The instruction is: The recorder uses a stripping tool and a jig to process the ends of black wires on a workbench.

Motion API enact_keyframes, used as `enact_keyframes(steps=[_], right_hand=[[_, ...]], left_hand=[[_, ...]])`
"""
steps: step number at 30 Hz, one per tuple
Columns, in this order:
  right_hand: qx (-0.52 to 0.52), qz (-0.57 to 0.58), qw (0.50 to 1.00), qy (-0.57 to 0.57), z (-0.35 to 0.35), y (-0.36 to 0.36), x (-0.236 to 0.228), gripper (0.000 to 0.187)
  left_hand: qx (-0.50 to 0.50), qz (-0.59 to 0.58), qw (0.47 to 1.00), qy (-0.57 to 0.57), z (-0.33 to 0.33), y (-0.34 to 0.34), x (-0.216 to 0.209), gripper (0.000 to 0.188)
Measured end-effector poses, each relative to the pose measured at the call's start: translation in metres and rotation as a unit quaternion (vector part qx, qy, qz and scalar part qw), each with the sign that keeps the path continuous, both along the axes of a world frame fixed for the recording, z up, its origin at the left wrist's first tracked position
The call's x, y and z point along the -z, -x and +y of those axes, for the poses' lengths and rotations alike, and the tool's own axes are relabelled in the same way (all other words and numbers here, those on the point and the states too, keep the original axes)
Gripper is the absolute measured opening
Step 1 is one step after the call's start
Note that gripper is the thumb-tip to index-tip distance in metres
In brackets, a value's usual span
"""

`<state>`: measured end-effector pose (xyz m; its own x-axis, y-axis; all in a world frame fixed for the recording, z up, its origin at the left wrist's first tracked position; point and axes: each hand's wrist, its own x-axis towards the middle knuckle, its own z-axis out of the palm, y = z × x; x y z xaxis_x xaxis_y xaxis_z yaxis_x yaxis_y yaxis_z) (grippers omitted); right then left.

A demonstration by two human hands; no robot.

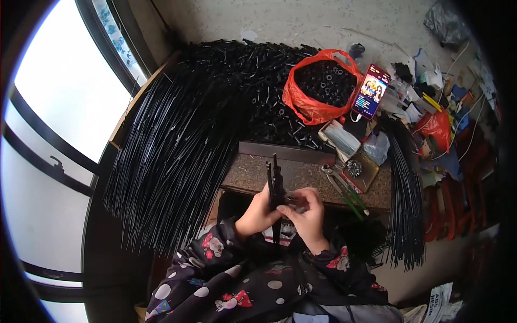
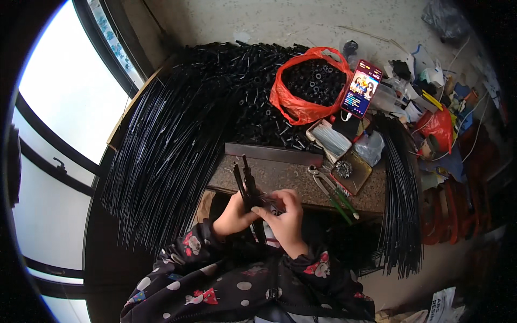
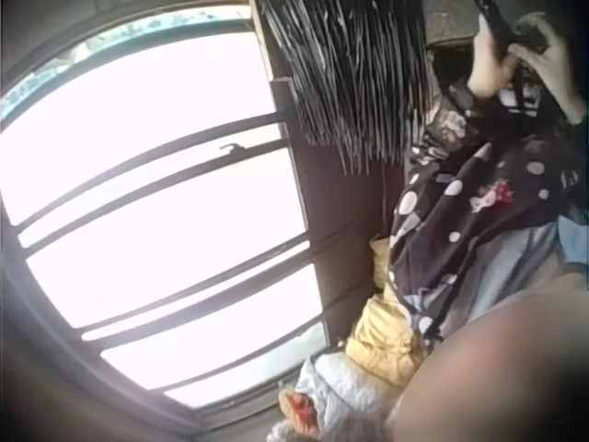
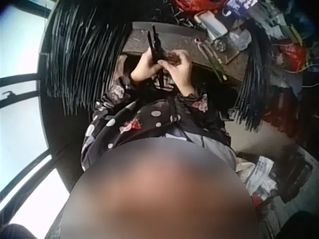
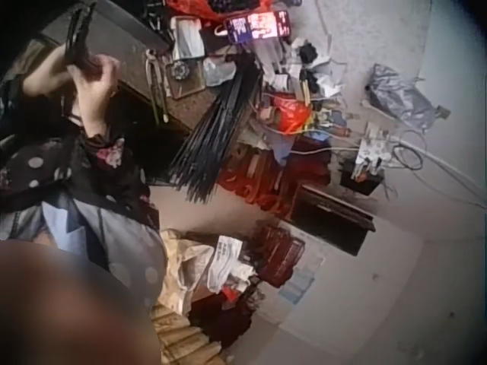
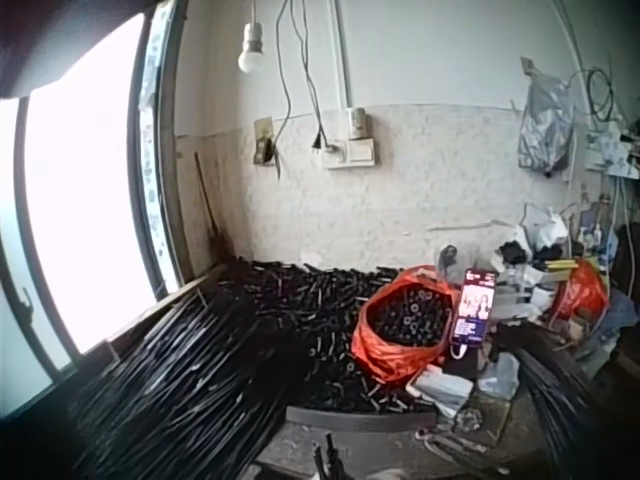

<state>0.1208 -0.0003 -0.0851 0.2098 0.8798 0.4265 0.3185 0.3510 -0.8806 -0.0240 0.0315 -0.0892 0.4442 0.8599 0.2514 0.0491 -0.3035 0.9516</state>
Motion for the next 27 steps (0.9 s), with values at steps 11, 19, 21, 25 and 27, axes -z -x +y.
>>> enact_keyframes(steps=[11,19,21,25,27], right_hand=[[-0.045,0.193,0.975,0.096,0.004,0.005,0.021,0.045],[-0.029,-0.046,0.999,-0.005,0.010,-0.013,-0.010,0.020],[-0.003,-0.034,0.999,-0.036,0.006,-0.006,-0.020,0.019],[-0.035,-0.127,0.965,-0.226,-0.014,-0.015,-0.084,0.014],[-0.074,-0.215,0.938,-0.260,-0.027,-0.037,-0.087,0.017]], left_hand=[[-0.024,-0.116,0.984,0.130,0.000,-0.013,0.020,0.024],[-0.014,-0.143,0.984,0.101,-0.004,-0.019,0.016,0.023],[-0.008,-0.150,0.984,0.097,0.003,-0.023,-0.002,0.020],[0.064,-0.195,0.977,0.059,0.002,-0.018,-0.074,0.017],[0.030,-0.171,0.982,0.080,-0.008,-0.009,-0.094,0.010]])
